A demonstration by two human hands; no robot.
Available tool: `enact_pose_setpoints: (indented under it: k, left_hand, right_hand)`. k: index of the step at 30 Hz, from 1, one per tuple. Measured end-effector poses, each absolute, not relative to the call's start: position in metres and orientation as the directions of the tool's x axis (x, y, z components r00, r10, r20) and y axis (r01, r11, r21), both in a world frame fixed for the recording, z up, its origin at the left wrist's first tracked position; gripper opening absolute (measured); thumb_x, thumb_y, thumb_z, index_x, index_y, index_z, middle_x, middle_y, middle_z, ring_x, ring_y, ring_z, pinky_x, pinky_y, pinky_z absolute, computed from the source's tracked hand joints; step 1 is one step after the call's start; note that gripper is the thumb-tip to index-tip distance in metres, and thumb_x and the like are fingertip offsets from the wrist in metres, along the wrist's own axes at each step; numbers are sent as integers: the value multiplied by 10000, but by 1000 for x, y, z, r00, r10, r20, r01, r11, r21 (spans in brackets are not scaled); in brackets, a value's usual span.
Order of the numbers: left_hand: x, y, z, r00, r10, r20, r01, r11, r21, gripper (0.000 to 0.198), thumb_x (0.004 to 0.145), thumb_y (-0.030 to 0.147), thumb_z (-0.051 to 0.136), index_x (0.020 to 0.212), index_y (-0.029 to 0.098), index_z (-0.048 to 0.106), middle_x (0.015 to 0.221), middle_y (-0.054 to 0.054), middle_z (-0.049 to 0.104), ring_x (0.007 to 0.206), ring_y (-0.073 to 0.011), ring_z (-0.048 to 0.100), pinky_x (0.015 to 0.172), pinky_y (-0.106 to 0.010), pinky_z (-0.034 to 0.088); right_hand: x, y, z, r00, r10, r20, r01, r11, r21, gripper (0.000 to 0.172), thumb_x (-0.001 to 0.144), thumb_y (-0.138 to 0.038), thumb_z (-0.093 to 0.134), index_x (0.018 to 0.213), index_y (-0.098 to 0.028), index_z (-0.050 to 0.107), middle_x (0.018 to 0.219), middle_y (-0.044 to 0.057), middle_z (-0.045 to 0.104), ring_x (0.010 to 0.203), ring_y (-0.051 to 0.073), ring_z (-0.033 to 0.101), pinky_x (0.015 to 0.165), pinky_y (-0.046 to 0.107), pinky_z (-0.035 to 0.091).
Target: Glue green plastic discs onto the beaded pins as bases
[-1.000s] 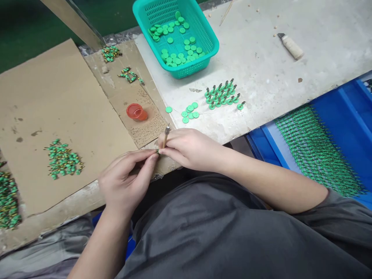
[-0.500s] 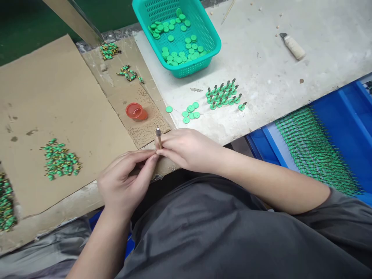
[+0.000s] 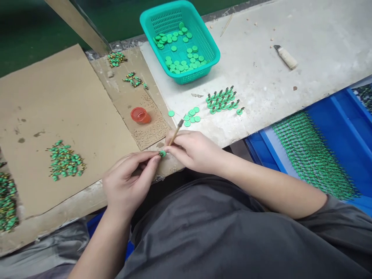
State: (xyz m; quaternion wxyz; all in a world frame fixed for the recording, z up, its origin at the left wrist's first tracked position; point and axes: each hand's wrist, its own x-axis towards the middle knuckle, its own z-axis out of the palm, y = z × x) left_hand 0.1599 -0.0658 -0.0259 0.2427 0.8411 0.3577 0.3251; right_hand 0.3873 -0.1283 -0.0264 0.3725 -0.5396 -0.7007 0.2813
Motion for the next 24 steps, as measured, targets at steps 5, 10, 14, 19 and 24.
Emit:
enact_pose_setpoints:
  k: [5,10,14,19,24]
  left_hand:
    - [158,-66,-27,528,771,356,444,-608,658,81,1015,320,838,991,271,897,949,-9,898,788,-139,808,785,-247,633]
    - [156,-65,-28,539,765,353,435,-612,661,55,1012,291,844,1006,268,893,957,-10,898,801,-140,806,788,-251,623]
    - [156,-65,-28,545,747,381,420,-637,647,42,1006,275,847,1004,277,889,948,-1,895,803,-142,809,795,-255,622]
    - [156,-64,-30,552,733,396,411,-653,636,51,995,244,851,1012,279,884,965,0,896,839,-144,818,829,-252,622]
    - [155,-63,-31,550,742,383,419,-642,642,32,989,264,852,983,274,883,929,-4,887,798,-146,805,785,-254,616]
  right_hand:
    - [383,-130,-36,-217,918,332,561,396,-727,273,1231,-234,526,1134,-155,768,1181,111,847,1110,239,789,1046,378,596]
    - [381,-127,-37,-229,909,347,584,414,-699,281,1232,-224,521,1155,-135,775,1160,111,846,1107,239,795,1042,374,605]
    - [381,-128,-35,-236,914,330,591,405,-697,278,1240,-226,494,1193,-182,764,1163,80,841,1136,228,792,1073,375,603]
    - [377,-130,-33,-236,924,302,626,382,-680,253,1248,-248,460,1246,-189,706,1135,87,823,1084,238,772,1011,366,592]
    - [372,-132,-27,-245,930,273,642,366,-674,273,1251,-245,426,1175,-200,684,1099,88,811,1068,240,747,1007,366,571]
